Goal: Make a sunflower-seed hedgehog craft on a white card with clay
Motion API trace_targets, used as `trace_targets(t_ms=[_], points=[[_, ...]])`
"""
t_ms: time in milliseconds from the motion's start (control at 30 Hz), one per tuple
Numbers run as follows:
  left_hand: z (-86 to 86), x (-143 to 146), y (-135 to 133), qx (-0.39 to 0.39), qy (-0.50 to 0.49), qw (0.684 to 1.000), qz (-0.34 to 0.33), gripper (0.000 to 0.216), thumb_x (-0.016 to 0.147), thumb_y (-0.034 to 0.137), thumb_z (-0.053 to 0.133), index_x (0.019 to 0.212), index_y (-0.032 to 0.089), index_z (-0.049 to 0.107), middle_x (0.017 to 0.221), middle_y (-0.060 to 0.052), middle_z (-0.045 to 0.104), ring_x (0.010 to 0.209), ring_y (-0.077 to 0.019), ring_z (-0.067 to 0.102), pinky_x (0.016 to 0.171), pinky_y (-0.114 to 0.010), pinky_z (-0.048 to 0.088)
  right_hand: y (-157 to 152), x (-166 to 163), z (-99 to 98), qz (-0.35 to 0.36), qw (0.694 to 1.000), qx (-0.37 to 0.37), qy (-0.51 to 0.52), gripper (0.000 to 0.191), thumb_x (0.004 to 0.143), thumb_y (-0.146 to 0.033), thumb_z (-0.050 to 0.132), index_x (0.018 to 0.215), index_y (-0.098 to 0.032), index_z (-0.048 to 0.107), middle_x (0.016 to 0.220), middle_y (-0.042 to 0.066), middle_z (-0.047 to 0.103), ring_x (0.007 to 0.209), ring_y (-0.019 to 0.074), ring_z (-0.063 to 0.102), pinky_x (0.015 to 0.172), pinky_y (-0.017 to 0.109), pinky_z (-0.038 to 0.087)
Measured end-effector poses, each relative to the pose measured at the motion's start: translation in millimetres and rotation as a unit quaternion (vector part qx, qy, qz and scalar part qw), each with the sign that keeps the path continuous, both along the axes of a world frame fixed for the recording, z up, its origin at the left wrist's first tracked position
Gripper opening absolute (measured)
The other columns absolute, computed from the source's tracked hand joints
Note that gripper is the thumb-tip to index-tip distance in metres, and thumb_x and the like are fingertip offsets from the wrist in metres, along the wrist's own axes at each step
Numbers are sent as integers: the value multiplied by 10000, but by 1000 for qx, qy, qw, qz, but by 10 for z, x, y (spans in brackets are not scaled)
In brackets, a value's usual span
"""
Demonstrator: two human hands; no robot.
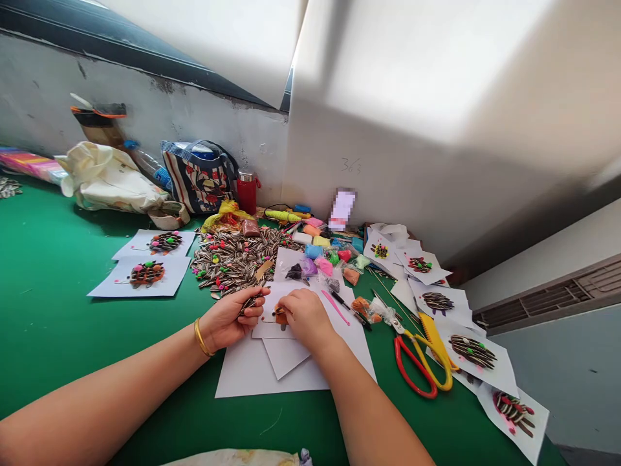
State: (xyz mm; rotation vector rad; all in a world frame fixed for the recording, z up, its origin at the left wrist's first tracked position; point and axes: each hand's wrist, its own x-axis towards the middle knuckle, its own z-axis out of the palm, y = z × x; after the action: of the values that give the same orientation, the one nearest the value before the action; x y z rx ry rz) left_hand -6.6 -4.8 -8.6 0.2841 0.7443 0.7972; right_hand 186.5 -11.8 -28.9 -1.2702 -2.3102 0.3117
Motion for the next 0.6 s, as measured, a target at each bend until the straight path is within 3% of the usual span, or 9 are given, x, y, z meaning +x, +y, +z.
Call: trace_targets(t_ms=[600], points=[[-14, 1, 4, 5, 0, 1000, -2, 93, 869, 191, 580, 926, 117, 583, 666, 48, 406, 401, -2, 333, 309, -92, 202, 33, 0, -24, 34, 999, 31, -19, 146, 788, -91, 682, 843, -215, 735, 764, 21, 655, 746, 154, 551, 685, 267, 403]])
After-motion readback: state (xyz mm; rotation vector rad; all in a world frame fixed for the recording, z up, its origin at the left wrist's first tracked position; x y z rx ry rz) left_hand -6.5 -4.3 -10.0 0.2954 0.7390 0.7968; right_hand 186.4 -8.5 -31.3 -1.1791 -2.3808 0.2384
